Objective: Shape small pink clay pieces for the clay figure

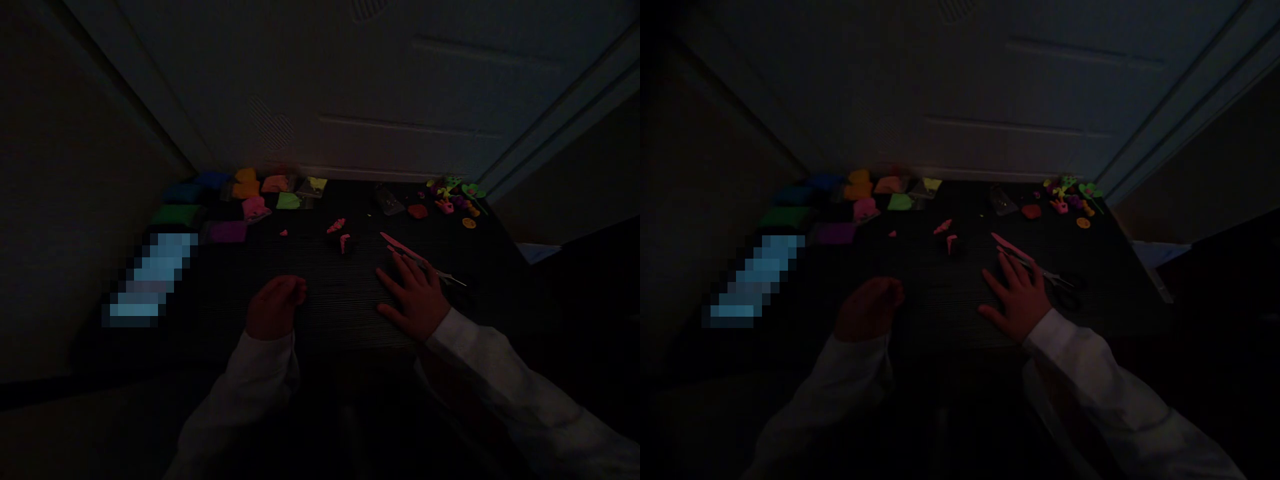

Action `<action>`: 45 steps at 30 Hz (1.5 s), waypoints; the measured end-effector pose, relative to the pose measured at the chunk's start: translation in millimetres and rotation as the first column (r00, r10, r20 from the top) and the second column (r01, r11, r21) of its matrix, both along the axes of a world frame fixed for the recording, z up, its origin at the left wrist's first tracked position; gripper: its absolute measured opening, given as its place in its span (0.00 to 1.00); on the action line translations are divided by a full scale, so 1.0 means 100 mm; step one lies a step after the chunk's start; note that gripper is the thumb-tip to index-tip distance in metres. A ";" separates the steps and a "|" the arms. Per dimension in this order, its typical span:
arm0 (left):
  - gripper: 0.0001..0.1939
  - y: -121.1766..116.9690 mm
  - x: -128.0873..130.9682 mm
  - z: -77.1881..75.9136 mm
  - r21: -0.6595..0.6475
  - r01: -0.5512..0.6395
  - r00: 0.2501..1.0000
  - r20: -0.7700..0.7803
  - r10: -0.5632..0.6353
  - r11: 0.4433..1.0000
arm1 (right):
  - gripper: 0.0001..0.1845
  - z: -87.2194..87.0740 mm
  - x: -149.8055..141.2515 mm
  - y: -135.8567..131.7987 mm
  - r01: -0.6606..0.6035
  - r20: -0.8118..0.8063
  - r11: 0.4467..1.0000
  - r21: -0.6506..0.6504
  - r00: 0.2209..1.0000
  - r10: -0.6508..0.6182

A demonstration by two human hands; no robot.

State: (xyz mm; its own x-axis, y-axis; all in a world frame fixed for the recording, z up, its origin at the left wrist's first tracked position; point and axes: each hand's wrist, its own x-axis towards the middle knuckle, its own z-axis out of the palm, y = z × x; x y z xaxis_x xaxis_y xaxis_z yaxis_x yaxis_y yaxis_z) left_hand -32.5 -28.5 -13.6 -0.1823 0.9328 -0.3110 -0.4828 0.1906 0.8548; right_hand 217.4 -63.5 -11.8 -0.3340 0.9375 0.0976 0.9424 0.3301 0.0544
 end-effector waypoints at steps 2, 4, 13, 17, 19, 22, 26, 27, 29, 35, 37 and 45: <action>0.05 0.00 0.00 0.00 0.005 0.007 1.000 -0.006 -0.007 1.000 | 0.33 0.00 0.00 0.00 -0.038 -0.003 0.999 -0.015 0.999 0.038; 0.05 0.01 0.00 0.00 0.014 0.016 1.000 -0.024 -0.015 1.000 | 0.32 0.00 0.00 0.00 -0.014 -0.007 1.000 -0.007 1.000 0.014; 0.08 -0.03 0.00 -0.09 0.103 0.104 0.934 -0.353 -0.061 0.989 | 0.32 0.02 -0.02 0.00 0.018 -0.016 1.000 -0.004 1.000 -0.018; 0.07 -0.07 0.08 -0.12 0.183 0.206 0.775 -0.631 -0.046 0.961 | 0.33 0.01 -0.04 -0.02 -0.016 -0.019 1.000 -0.006 1.000 0.016; 0.12 -0.05 0.11 -0.14 0.219 0.365 0.514 -0.858 0.000 0.905 | 0.33 0.00 -0.04 -0.02 -0.030 -0.030 1.000 -0.006 0.999 0.030; 0.13 0.03 0.12 -0.18 0.192 0.502 0.301 -0.953 0.037 0.843 | 0.32 -0.01 -0.03 0.00 0.015 -0.049 1.000 0.006 0.999 -0.014; 0.08 0.12 0.09 -0.19 0.145 0.597 0.197 -0.980 0.031 0.789 | 0.32 -0.02 0.02 0.02 0.040 -0.084 0.999 0.017 0.996 -0.039; 0.08 0.14 0.09 -0.19 0.139 0.615 0.176 -0.984 0.037 0.776 | 0.32 -0.02 0.03 0.02 0.046 -0.097 0.999 0.025 0.994 -0.043; 0.07 0.16 0.09 -0.17 0.137 0.645 0.146 -0.988 0.055 0.752 | 0.31 -0.03 0.04 0.01 0.056 -0.133 0.997 0.048 0.990 -0.049; 0.07 0.16 0.14 -0.09 0.165 0.724 0.120 -0.986 0.114 0.670 | 0.30 -0.05 0.09 -0.01 0.099 -0.253 0.989 0.108 0.965 -0.069; 0.07 0.13 0.17 -0.07 0.167 0.769 0.122 -0.986 0.115 0.617 | 0.29 -0.05 0.11 0.00 0.116 -0.281 0.986 0.119 0.956 -0.079; 0.09 0.06 0.24 -0.12 0.161 0.847 0.130 -0.987 0.096 0.507 | 0.29 -0.01 -0.05 -0.15 0.031 -0.213 0.994 0.106 0.977 -0.008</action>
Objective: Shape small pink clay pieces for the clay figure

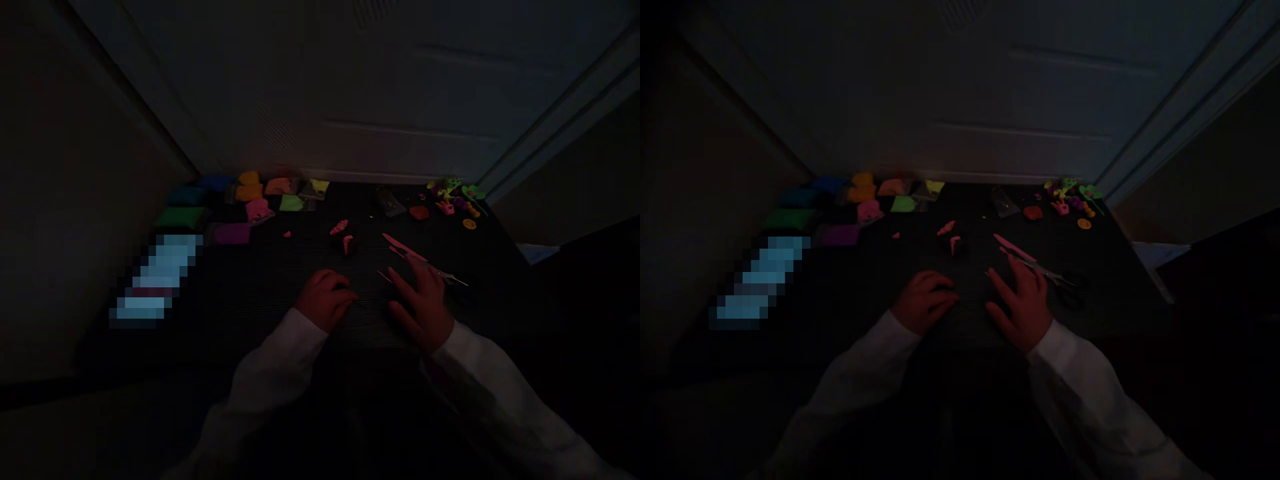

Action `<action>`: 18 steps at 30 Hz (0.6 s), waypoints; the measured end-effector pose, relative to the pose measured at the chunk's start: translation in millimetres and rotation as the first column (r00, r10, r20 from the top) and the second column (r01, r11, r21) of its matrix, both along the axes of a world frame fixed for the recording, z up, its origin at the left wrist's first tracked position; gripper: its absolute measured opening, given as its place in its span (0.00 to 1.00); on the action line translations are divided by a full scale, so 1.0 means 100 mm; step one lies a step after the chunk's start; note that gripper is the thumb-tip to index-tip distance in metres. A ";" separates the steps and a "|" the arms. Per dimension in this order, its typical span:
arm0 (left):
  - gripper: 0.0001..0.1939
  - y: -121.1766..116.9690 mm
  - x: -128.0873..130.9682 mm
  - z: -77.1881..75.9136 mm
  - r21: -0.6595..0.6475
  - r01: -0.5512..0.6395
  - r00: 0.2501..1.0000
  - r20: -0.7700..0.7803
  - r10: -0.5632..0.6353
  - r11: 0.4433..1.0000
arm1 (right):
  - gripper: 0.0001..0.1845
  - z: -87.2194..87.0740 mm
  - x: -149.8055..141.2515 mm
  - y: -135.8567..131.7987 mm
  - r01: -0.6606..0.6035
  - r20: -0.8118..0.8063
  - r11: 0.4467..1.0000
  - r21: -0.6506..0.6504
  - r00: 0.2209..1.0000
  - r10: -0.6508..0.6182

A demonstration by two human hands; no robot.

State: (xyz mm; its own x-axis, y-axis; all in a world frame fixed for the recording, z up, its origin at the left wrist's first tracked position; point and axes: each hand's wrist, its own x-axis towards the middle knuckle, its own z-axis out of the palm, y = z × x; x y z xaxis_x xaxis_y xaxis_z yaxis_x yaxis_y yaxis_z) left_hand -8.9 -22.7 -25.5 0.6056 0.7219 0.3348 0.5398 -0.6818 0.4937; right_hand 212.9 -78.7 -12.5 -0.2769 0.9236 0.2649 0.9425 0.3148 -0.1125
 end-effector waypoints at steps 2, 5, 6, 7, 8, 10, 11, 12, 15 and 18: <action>0.10 0.01 -0.04 -0.01 -0.021 -0.023 0.999 0.046 0.024 1.000 | 0.30 0.02 -0.11 -0.06 -0.065 0.066 0.997 -0.048 0.996 0.068; 0.10 0.00 -0.13 -0.03 -0.036 -0.113 0.985 0.123 0.117 0.993 | 0.33 0.05 -0.26 -0.07 -0.122 0.123 0.985 -0.124 0.983 0.137; 0.10 -0.01 -0.16 -0.03 -0.034 -0.151 0.977 0.148 0.155 0.988 | 0.33 0.06 -0.30 -0.05 -0.131 0.131 0.982 -0.138 0.980 0.149; 0.09 -0.01 -0.20 -0.03 -0.032 -0.188 0.967 0.172 0.190 0.982 | 0.33 0.06 -0.33 -0.03 -0.138 0.135 0.980 -0.146 0.978 0.158; 0.09 -0.02 -0.23 -0.03 -0.029 -0.219 0.955 0.196 0.221 0.975 | 0.34 0.07 -0.36 -0.01 -0.147 0.138 0.977 -0.152 0.976 0.168; 0.08 -0.04 -0.27 -0.03 -0.033 -0.275 0.931 0.240 0.274 0.961 | 0.34 0.09 -0.39 0.01 -0.167 0.140 0.971 -0.169 0.971 0.191; 0.08 -0.05 -0.28 -0.02 -0.044 -0.298 0.919 0.257 0.299 0.954 | 0.34 0.10 -0.41 0.01 -0.183 0.140 0.967 -0.180 0.968 0.209; 0.08 -0.06 -0.28 -0.02 -0.061 -0.314 0.909 0.268 0.318 0.948 | 0.34 0.11 -0.42 0.00 -0.205 0.139 0.959 -0.196 0.962 0.234; 0.07 -0.07 -0.27 -0.01 -0.113 -0.352 0.881 0.294 0.370 0.929 | 0.34 0.15 -0.43 -0.03 -0.286 0.130 0.928 -0.240 0.938 0.323; 0.07 -0.07 -0.25 -0.01 -0.124 -0.367 0.861 0.330 0.387 0.922 | 0.34 0.16 -0.40 -0.02 -0.289 0.139 0.927 -0.237 0.935 0.327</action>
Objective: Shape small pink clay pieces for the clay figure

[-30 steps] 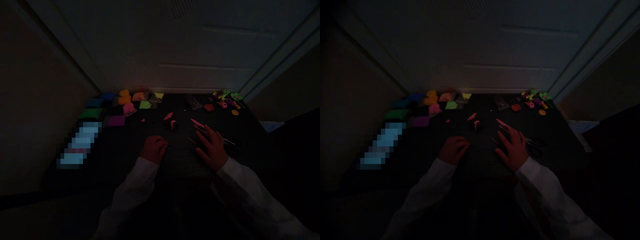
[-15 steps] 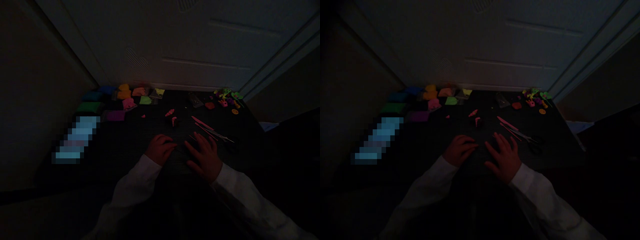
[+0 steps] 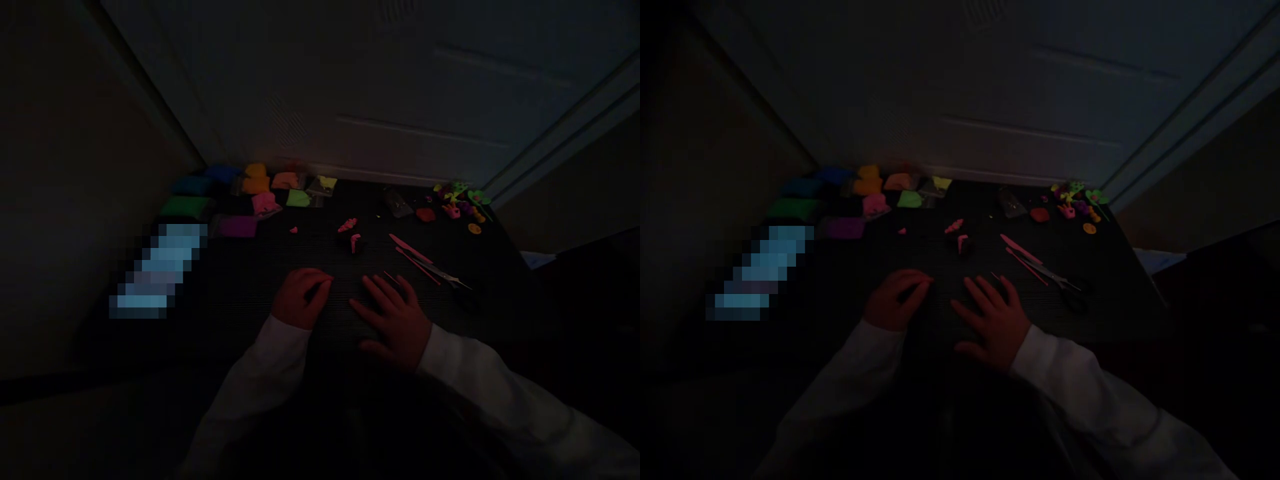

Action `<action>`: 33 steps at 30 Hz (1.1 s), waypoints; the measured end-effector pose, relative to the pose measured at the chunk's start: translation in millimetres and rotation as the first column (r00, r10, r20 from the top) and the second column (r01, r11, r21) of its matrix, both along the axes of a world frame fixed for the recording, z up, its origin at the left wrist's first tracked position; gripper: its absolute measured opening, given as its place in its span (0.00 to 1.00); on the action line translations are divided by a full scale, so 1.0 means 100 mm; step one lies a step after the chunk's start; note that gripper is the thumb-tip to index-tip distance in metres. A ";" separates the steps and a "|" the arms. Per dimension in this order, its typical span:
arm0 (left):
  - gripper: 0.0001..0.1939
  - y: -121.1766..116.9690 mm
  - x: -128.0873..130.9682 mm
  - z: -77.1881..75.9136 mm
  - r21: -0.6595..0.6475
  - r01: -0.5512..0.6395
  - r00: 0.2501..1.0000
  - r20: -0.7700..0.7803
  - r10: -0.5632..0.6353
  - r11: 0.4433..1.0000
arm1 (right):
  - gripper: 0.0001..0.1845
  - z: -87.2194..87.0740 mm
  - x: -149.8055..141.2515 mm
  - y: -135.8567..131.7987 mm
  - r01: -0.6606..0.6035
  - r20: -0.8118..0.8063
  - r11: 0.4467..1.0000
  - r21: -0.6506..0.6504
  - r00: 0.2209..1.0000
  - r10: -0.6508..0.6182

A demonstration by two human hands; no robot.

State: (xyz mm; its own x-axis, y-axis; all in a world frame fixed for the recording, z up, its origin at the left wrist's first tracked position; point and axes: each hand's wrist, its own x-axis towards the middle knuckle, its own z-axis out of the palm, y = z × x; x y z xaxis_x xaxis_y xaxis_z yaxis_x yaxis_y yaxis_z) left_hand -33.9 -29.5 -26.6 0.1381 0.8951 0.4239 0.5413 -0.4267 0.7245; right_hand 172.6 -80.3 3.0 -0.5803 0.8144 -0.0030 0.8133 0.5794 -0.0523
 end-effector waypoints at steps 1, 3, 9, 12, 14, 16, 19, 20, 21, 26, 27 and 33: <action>0.07 0.00 0.00 0.00 0.005 -0.008 1.000 0.005 0.008 1.000 | 0.34 -0.01 0.01 0.01 0.026 0.002 1.000 0.015 1.000 -0.026; 0.07 0.01 -0.01 -0.01 0.012 -0.002 1.000 -0.005 0.002 1.000 | 0.34 -0.02 0.03 0.03 0.063 0.008 0.998 0.029 0.998 -0.063; 0.07 0.02 -0.04 0.00 0.006 0.026 0.997 -0.071 -0.025 1.000 | 0.35 -0.05 0.01 0.00 0.001 -0.025 1.000 0.005 1.000 -0.001; 0.08 0.02 -0.04 0.00 -0.009 0.014 0.997 -0.080 -0.015 1.000 | 0.35 -0.04 0.05 0.04 0.120 -0.059 0.992 0.046 0.991 -0.118; 0.07 0.02 -0.03 0.00 -0.010 0.006 0.998 -0.069 -0.007 1.000 | 0.33 -0.04 0.11 0.06 0.169 -0.090 0.982 0.080 0.983 -0.161; 0.07 0.02 -0.03 -0.01 -0.009 0.005 0.998 -0.066 -0.006 1.000 | 0.29 -0.06 0.16 0.06 0.197 -0.132 0.974 0.109 0.974 -0.182; 0.08 0.02 -0.02 -0.03 -0.008 -0.001 0.998 -0.065 0.001 1.000 | 0.22 -0.10 0.20 0.05 0.260 -0.203 0.957 0.132 0.952 -0.230; 0.08 0.02 -0.02 -0.04 -0.005 -0.003 0.998 -0.061 0.002 1.000 | 0.20 -0.11 0.19 0.05 0.286 -0.222 0.948 0.137 0.942 -0.252; 0.08 0.03 -0.02 -0.05 0.004 -0.005 0.999 -0.054 0.005 1.000 | 0.19 -0.12 0.18 0.06 0.309 -0.237 0.940 0.143 0.933 -0.271; 0.07 0.03 -0.04 -0.04 0.015 0.016 0.997 -0.077 -0.014 1.000 | 0.15 -0.12 0.04 0.15 0.358 -0.272 0.920 0.160 0.912 -0.307; 0.08 0.03 -0.04 -0.03 0.012 0.020 0.996 -0.082 -0.019 1.000 | 0.14 -0.11 0.01 0.16 0.361 -0.273 0.919 0.157 0.910 -0.311; 0.08 0.03 -0.04 -0.02 -0.006 0.014 0.997 -0.070 -0.014 1.000 | 0.08 -0.10 -0.05 0.20 0.385 -0.302 0.910 0.153 0.895 -0.327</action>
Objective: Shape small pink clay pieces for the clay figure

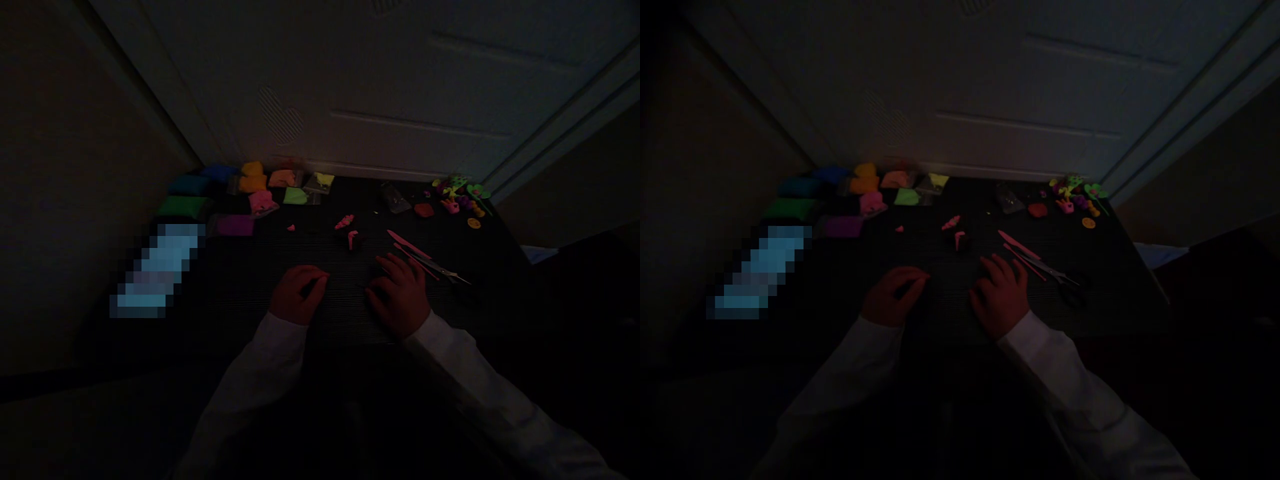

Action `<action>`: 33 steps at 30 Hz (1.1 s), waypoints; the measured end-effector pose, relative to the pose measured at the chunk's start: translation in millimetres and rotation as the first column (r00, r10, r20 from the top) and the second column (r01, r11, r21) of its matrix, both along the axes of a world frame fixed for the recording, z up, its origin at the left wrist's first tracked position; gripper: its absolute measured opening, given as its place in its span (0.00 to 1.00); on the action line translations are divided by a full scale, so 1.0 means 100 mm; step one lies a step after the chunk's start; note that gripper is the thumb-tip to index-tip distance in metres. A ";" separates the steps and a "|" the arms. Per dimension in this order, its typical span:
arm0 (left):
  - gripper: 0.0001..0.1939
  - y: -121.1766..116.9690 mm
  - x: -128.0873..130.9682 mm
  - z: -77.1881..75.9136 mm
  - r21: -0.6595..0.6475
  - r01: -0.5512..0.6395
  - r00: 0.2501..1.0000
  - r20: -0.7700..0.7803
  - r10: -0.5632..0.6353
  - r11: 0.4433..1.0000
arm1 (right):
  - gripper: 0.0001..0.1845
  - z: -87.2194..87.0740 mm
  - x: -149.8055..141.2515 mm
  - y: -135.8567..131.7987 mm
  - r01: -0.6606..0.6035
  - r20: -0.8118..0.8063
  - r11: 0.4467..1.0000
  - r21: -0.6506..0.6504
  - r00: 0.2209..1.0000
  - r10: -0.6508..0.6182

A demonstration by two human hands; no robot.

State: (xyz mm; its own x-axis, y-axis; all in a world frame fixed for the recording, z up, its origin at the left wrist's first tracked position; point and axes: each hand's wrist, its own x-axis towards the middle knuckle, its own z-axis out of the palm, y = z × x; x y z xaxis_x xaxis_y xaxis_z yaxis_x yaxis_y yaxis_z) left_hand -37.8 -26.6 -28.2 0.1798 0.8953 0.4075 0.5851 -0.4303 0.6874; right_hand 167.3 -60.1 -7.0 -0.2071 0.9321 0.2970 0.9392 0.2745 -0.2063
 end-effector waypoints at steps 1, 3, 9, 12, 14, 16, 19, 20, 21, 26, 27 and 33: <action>0.08 0.00 0.00 0.00 -0.009 0.002 1.000 0.000 -0.002 1.000 | 0.08 0.00 0.00 0.00 0.002 -0.005 1.000 -0.001 1.000 -0.002; 0.08 0.00 0.00 0.00 -0.020 0.005 1.000 0.002 -0.005 1.000 | 0.08 0.02 -0.02 -0.02 0.006 -0.016 1.000 -0.006 1.000 -0.006; 0.08 -0.02 0.02 0.00 -0.025 -0.028 0.999 0.031 0.029 0.999 | 0.08 0.03 -0.05 -0.13 0.013 -0.031 1.000 -0.011 0.999 -0.013; 0.07 -0.02 0.02 0.00 -0.018 -0.020 0.999 0.040 0.020 1.000 | 0.10 0.02 -0.02 -0.17 0.000 -0.034 1.000 -0.016 0.999 0.000; 0.08 -0.01 0.02 0.00 -0.008 -0.004 0.999 0.040 0.004 1.000 | 0.11 0.01 0.01 -0.20 -0.006 -0.035 1.000 -0.015 0.999 0.005; 0.08 -0.01 0.02 0.01 0.007 0.001 0.999 0.037 -0.001 1.000 | 0.13 0.00 0.03 -0.24 -0.003 -0.022 1.000 -0.012 1.000 0.003; 0.07 -0.01 0.01 0.03 0.008 0.014 1.000 0.007 -0.014 1.000 | 0.21 0.00 0.04 -0.30 -0.015 0.051 0.999 -0.044 0.999 0.017; 0.07 -0.01 0.01 0.03 0.006 0.016 1.000 -0.005 -0.016 1.000 | 0.25 0.00 0.02 -0.32 -0.023 0.082 0.997 -0.067 0.996 0.029; 0.07 -0.02 0.01 0.04 0.003 0.016 1.000 -0.015 -0.016 1.000 | 0.28 0.00 0.01 -0.34 -0.033 0.110 0.995 -0.093 0.993 0.043; 0.07 -0.02 0.01 0.04 -0.011 -0.002 1.000 -0.007 0.002 1.000 | 0.33 0.00 -0.09 -0.37 -0.057 0.175 0.982 -0.178 0.981 0.088; 0.07 -0.02 0.01 0.04 -0.014 -0.004 1.000 -0.003 0.004 1.000 | 0.33 0.00 -0.09 -0.37 -0.064 0.177 0.981 -0.181 0.979 0.096; 0.07 -0.01 0.01 0.02 0.009 0.013 1.000 0.006 -0.013 1.000 | 0.32 -0.01 -0.04 -0.34 -0.041 0.185 0.985 -0.170 0.980 0.073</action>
